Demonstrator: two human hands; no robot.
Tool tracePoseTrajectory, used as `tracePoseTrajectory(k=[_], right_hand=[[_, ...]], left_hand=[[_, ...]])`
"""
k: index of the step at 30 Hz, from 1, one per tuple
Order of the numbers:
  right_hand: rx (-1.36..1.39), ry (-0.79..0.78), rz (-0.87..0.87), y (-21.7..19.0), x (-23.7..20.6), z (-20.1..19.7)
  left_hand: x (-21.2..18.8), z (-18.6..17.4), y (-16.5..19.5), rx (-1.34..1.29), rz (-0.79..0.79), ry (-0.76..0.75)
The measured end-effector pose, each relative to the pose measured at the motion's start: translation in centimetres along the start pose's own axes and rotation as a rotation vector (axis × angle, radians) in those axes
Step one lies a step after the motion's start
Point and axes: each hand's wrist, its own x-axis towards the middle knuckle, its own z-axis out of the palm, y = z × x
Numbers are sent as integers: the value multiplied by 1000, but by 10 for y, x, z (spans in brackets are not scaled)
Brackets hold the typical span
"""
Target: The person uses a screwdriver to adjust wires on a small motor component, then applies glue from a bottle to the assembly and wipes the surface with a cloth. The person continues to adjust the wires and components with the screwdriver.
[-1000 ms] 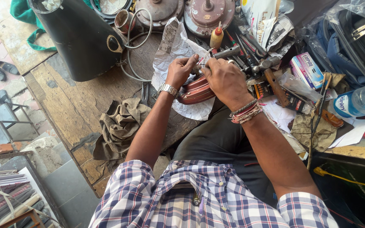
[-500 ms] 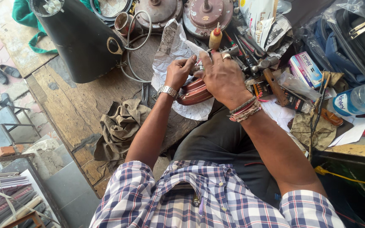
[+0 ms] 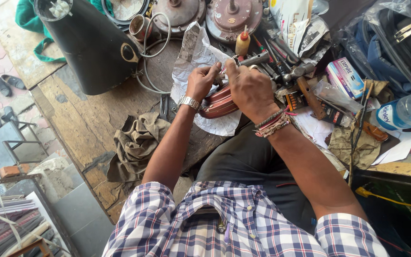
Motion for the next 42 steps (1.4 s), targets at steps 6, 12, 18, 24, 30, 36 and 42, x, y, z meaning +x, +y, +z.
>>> tracePoseTrajectory(k=[6, 12, 18, 24, 30, 36, 42], right_hand=[[-190, 615, -309, -3, -10, -5], [-17, 68, -25, -1, -2, -1], [-9, 383, -271, 12, -5, 5], [406, 360, -126, 27, -4, 8], [448, 433, -78, 29, -7, 13], [456, 384, -58, 24, -6, 16], [447, 401, -49, 23, -6, 16]], left_hand=[[0, 1, 4, -49, 11, -18], [-3, 0, 11, 10, 2, -30], [-2, -1, 10, -15, -10, -33], [-2, -1, 8, 12, 10, -24], [-2, -2, 9, 18, 4, -35], [-3, -2, 11, -52, -4, -57], [-2, -2, 10, -33, 6, -58]])
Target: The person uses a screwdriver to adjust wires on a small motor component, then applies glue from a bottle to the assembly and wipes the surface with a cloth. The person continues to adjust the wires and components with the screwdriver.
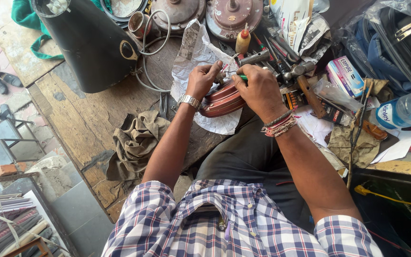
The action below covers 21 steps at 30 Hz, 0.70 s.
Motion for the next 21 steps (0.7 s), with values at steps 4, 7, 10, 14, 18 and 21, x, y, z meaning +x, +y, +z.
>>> tracePoseTrajectory(k=[4, 7, 10, 14, 18, 21], right_hand=[[-43, -14, 5, 1, 0, 0], [-64, -13, 1, 1, 1, 1], [-72, -3, -11, -1, 2, 1], [-164, -42, 3, -5, 3, 1], [-344, -200, 66, -10, 8, 3], [-366, -133, -196, -13, 12, 0]], left_hand=[[1, 1, -1, 35, -7, 9], [1, 1, -2, 59, -27, 11], [1, 1, -2, 43, -10, 15], [1, 0, -2, 63, -7, 13], [-1, 0, 0, 72, 0, 25], [-2, 0, 1, 57, 2, 30]])
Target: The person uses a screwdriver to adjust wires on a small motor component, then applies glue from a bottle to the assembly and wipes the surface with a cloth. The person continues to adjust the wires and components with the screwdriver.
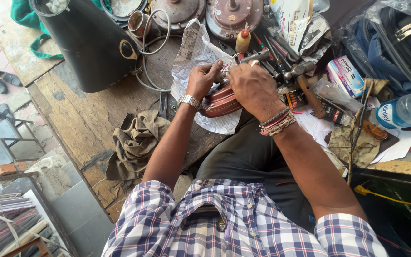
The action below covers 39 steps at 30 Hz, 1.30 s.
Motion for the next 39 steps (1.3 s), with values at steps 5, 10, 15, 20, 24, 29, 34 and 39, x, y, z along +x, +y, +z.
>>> tracePoseTrajectory(k=[5, 10, 15, 20, 24, 29, 34, 39], right_hand=[[-189, 220, -163, -10, -2, -17], [-34, -422, 221, -16, 8, -26], [-237, 141, -210, -14, 0, -23], [-393, -48, -89, 0, -7, -13], [-166, 34, 14, 33, -13, -6], [480, -69, 270, 73, -11, 12], [849, -274, 247, 86, -2, 37], [1041, -435, 323, 87, 8, 50]], left_hand=[[3, -2, -3, 17, -56, 17], [3, 0, -6, -30, 0, -24], [-2, 2, -1, -12, 2, 0], [-2, 0, 2, 8, 6, -12], [1, -1, -3, -72, 7, -58], [10, -5, -12, -150, 6, -154], [14, -8, -15, -327, -33, -260], [15, -12, -17, -422, -81, -316]])
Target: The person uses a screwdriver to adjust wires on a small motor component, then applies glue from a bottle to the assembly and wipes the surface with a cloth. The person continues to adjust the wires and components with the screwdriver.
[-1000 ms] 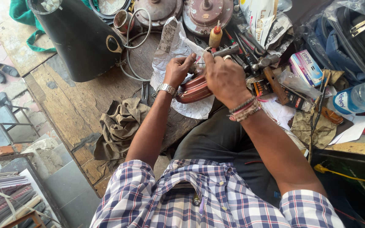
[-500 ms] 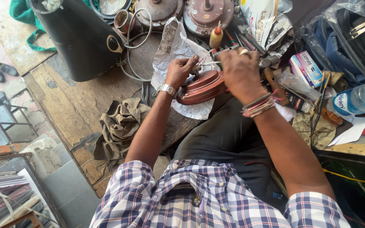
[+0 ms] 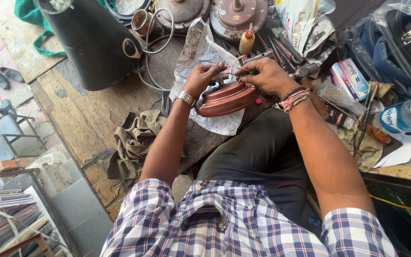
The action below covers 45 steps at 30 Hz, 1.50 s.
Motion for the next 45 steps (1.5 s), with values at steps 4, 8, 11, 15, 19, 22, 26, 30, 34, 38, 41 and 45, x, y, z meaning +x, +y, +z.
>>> tracePoseTrajectory(k=[4, 8, 11, 15, 19, 22, 26, 30, 34, 38, 41, 45], right_hand=[[69, 17, -16, -6, 4, 5], [11, 87, 49, -16, 6, 16], [-209, 143, -129, -23, 8, 19], [-531, 241, -132, -28, 6, 25], [-709, 249, -91, -33, 4, 30], [-728, 251, -61, -36, 2, 31], [-711, 257, -50, -37, 2, 32], [-735, 251, -67, -36, 2, 33], [-691, 254, -68, -36, 1, 33], [-686, 260, -64, -38, 0, 34], [-705, 249, -80, -39, 1, 35], [-698, 241, -133, -39, 2, 37]], left_hand=[[0, -1, -2, -24, 11, -10], [1, 0, -4, 10, 27, 3], [1, 0, -4, 10, 55, -14], [3, 1, -4, 32, 30, -1], [3, 1, -4, 57, 64, -15], [3, 1, -4, 73, 68, -10], [1, 2, -4, 70, 80, -7], [1, 2, -4, 48, 69, -15], [1, 1, -4, 68, 78, -13], [1, 1, -3, 97, 90, -12], [1, 2, -3, 110, 79, 1], [0, 4, -3, 137, 85, 19]])
